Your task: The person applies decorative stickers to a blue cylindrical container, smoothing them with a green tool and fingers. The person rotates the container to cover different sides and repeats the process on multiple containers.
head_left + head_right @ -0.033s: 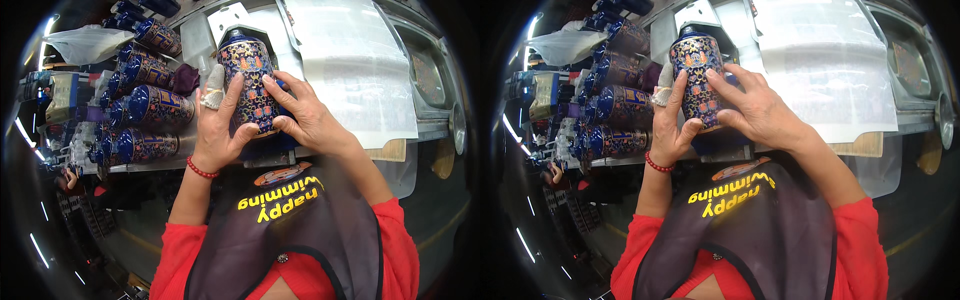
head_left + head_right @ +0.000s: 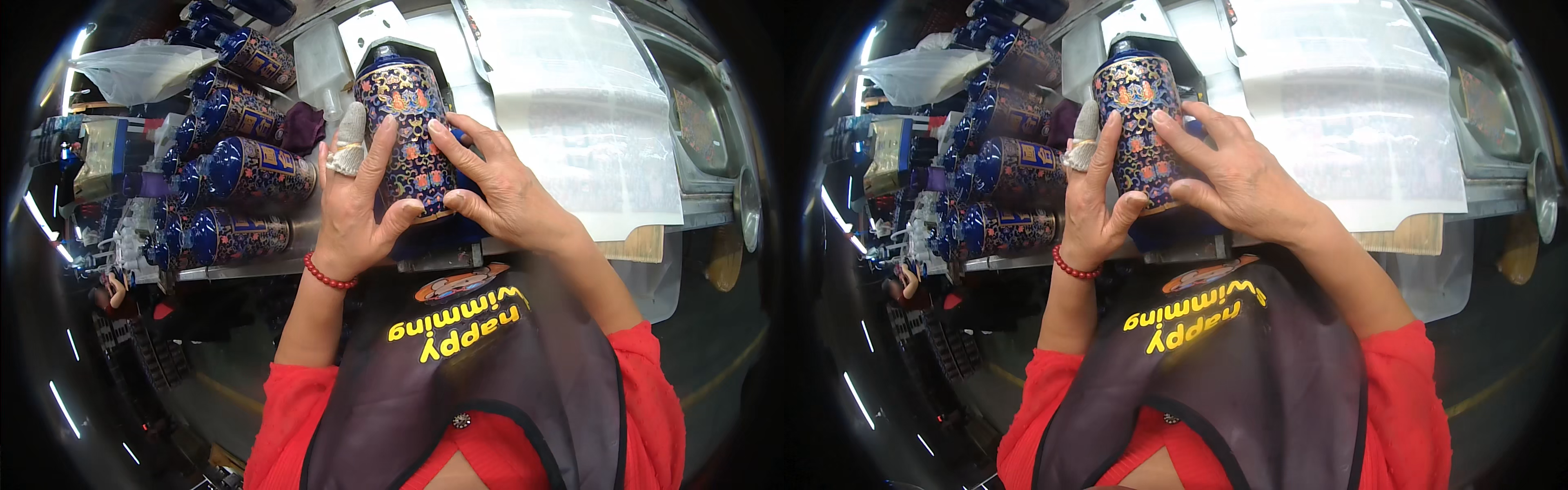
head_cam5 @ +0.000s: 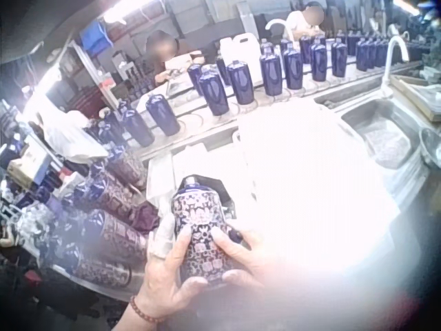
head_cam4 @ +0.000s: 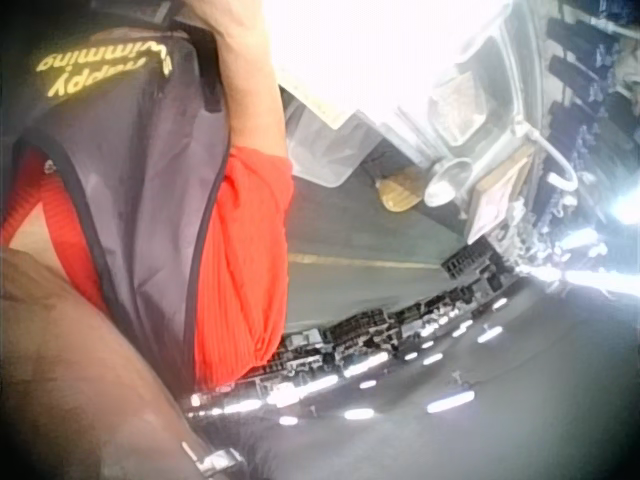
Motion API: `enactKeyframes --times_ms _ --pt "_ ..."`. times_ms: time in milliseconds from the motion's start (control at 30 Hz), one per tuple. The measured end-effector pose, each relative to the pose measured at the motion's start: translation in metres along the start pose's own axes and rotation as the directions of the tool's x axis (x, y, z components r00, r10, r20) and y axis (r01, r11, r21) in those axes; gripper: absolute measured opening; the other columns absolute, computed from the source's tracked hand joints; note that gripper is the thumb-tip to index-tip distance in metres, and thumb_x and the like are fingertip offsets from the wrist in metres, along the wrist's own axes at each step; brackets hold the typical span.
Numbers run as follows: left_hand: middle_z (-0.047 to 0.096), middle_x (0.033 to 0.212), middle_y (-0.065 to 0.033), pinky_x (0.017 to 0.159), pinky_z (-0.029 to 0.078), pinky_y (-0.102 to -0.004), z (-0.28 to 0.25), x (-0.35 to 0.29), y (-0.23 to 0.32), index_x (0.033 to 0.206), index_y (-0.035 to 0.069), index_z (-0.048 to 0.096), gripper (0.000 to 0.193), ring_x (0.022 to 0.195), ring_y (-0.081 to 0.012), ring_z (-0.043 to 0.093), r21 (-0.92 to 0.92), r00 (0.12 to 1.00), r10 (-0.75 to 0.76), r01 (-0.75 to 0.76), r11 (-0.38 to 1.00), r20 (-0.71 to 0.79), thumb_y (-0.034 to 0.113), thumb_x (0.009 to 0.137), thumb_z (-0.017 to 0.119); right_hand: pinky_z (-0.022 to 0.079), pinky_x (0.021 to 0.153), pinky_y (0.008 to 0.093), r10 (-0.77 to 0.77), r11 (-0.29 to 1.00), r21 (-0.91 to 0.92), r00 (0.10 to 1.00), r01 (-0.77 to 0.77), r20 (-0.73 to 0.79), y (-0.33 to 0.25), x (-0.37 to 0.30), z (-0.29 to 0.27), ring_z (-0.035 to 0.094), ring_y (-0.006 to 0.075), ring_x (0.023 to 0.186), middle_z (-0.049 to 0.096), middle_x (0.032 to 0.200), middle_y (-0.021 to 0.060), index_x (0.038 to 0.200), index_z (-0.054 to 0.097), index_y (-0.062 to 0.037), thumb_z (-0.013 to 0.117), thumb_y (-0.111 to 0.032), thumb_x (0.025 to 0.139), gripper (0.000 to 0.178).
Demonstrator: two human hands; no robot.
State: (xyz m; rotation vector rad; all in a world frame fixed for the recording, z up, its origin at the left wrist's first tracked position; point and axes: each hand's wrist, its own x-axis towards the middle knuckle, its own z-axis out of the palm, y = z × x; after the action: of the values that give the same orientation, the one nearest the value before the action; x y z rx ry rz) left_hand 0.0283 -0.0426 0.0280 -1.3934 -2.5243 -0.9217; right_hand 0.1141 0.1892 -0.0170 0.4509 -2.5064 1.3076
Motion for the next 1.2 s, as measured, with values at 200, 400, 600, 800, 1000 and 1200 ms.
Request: enactKeyframes --times_ms 200,400,600,800,1000,1200 --pt "0.045 0.153 -0.0284 0.116 0.021 -0.0566 -0.0007 0.0010 0.0001 0.153 0.006 0.048 0.082 0.143 -0.0441 0.040 0.061 0.999 0.044 -0.043 0.997 -0.014 0.059 0.093 0.064 0.037 0.115 0.0497 -0.042 0.999 -0.029 0.999 0.041 -0.021 0.0024 -0.0011 0.0025 0.043 0.0456 0.137 0.037 0.156 0.0242 0.160 0.040 -0.0158 0.069 -0.045 0.095 0.077" --pt "0.046 0.153 -0.0276 0.117 0.021 -0.0571 -0.0004 0.0003 0.0019 0.154 0.007 0.048 0.081 0.143 -0.0444 0.039 0.051 1.000 0.009 -0.009 0.999 -0.001 0.058 0.093 0.064 0.038 0.115 0.0502 -0.060 0.998 -0.038 0.998 0.059 -0.033 0.0028 -0.0005 0.0026 0.044 0.0462 0.137 0.037 0.156 0.0248 0.159 0.040 -0.0152 0.072 -0.047 0.092 0.081" --pt "0.047 0.152 -0.0269 0.118 0.020 -0.0577 0.0007 0.0009 0.0018 0.155 0.007 0.046 0.083 0.142 -0.0445 0.040 0.073 0.999 0.037 -0.036 0.997 -0.012 0.060 0.092 0.064 0.038 0.115 0.0502 -0.055 0.998 -0.038 0.998 0.053 -0.040 0.0024 -0.0021 0.0040 0.043 0.0460 0.137 0.037 0.156 0.0247 0.160 0.039 -0.0147 0.072 -0.047 0.092 0.082" --pt "0.049 0.150 -0.0264 0.117 0.021 -0.0575 -0.0006 0.0008 0.0001 0.156 0.006 0.044 0.088 0.141 -0.0440 0.041 0.053 0.999 0.041 -0.041 0.998 -0.002 0.062 0.091 0.064 0.036 0.116 0.0495 -0.042 0.999 -0.004 0.999 0.041 -0.032 0.0050 -0.0019 0.0041 0.042 0.0455 0.139 0.037 0.156 0.0241 0.161 0.037 -0.0146 0.070 -0.047 0.093 0.082" --pt "0.048 0.151 -0.0261 0.117 0.021 -0.0581 0.0001 0.0007 0.0018 0.155 0.005 0.044 0.092 0.140 -0.0439 0.042 0.048 0.999 0.048 -0.047 0.998 -0.007 0.063 0.089 0.067 0.037 0.115 0.0500 -0.039 0.999 -0.015 0.998 0.038 -0.039 0.0042 -0.0023 0.0048 0.043 0.0449 0.138 0.038 0.156 0.0241 0.160 0.037 -0.0133 0.069 -0.050 0.093 0.083" --pt "0.047 0.152 -0.0265 0.118 0.017 -0.0606 -0.0007 0.0015 0.0037 0.157 0.004 0.041 0.095 0.141 -0.0448 0.042 0.072 0.999 0.048 -0.047 0.996 0.000 0.063 0.088 0.068 0.037 0.115 0.0500 -0.035 0.999 -0.025 0.998 0.034 -0.049 0.0014 -0.0002 0.0048 0.044 0.0451 0.137 0.039 0.155 0.0242 0.160 0.038 -0.0130 0.068 -0.054 0.092 0.085"
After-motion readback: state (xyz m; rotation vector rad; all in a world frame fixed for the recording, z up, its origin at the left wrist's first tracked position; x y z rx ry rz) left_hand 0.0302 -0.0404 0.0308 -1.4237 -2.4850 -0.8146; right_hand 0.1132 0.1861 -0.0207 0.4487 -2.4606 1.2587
